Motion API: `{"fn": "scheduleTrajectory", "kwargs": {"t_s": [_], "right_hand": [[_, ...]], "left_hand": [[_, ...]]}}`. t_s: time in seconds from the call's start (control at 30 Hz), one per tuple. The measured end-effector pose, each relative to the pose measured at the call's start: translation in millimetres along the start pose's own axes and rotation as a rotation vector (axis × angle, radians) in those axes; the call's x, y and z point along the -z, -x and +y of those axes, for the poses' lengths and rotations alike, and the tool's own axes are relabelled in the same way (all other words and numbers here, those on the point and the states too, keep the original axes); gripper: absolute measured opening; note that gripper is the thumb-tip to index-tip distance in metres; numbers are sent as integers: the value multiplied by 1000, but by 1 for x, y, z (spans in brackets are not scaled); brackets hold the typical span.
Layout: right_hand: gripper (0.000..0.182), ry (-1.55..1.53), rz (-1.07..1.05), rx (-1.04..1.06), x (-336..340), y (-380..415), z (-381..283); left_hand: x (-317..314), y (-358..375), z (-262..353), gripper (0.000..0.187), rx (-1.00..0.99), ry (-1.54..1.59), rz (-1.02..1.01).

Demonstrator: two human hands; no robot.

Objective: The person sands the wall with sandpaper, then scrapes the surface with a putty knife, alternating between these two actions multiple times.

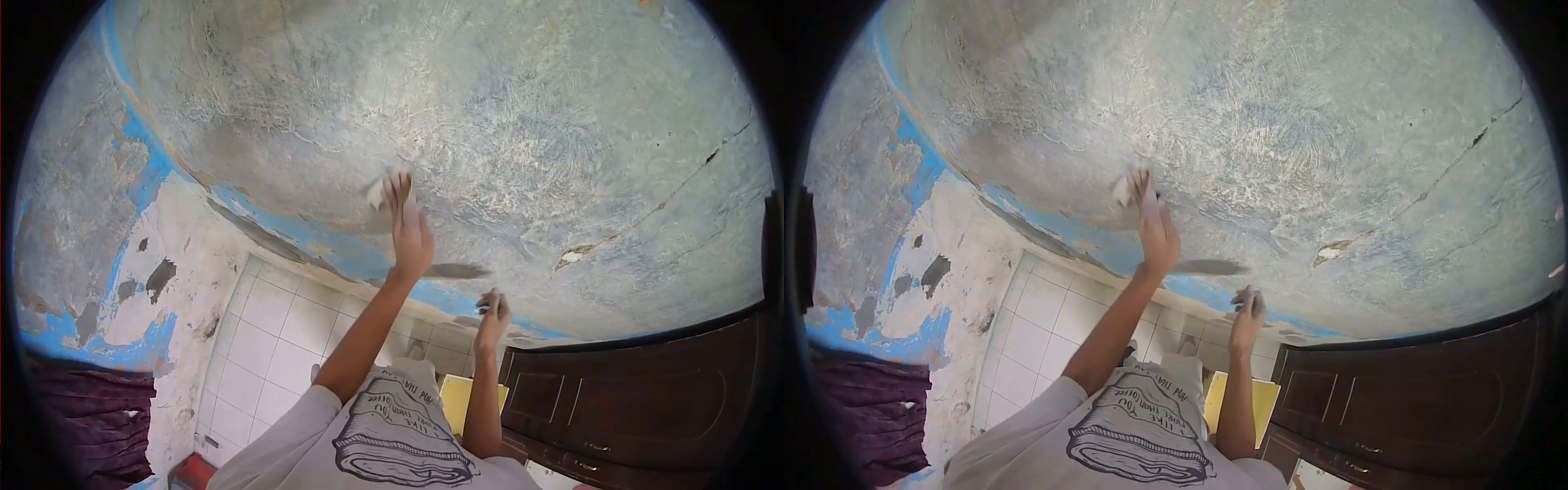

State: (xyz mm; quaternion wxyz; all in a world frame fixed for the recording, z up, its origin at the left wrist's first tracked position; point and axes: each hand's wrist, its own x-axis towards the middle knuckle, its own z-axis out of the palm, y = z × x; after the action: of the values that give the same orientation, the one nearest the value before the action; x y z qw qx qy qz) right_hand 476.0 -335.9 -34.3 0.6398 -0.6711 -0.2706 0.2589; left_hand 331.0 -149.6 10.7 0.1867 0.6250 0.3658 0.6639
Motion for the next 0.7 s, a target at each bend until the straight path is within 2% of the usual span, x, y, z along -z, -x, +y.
{"fn": "scheduleTrajectory", "kwargs": {"t_s": [0.1, 0.17, 0.27, 0.3, 0.43, 0.5, 0.53, 0.63, 0.7], "right_hand": [[33, -43, 25, 156, -8, -16, -15], [32, -65, 80, 91, -19, -18, 1], [27, -38, 122, 75, -37, -19, 19], [28, -37, 165, 84, -43, -20, 24], [47, -18, 221, 163, -42, -15, 10], [53, -120, 218, 71, -39, -27, 10], [57, -173, 214, 22, -42, -31, 13], [67, -53, 245, 106, -64, -21, 9], [71, -106, 203, 103, -65, -14, 12]], "left_hand": [[-3, -14, 25, 53, 48, 86, 53], [-19, 14, 5, 57, 88, 7, 66], [-30, 80, -31, 58, 153, 6, -27], [-24, 65, -18, 51, 105, 96, -3], [2, -36, 34, 51, -4, 144, 18], [3, -56, 43, 51, -61, 162, 50], [3, -47, 40, 51, -62, 88, -5], [-3, 26, 9, 51, -1, -110, -163], [-1, 54, -4, 51, 47, -71, -157]]}}
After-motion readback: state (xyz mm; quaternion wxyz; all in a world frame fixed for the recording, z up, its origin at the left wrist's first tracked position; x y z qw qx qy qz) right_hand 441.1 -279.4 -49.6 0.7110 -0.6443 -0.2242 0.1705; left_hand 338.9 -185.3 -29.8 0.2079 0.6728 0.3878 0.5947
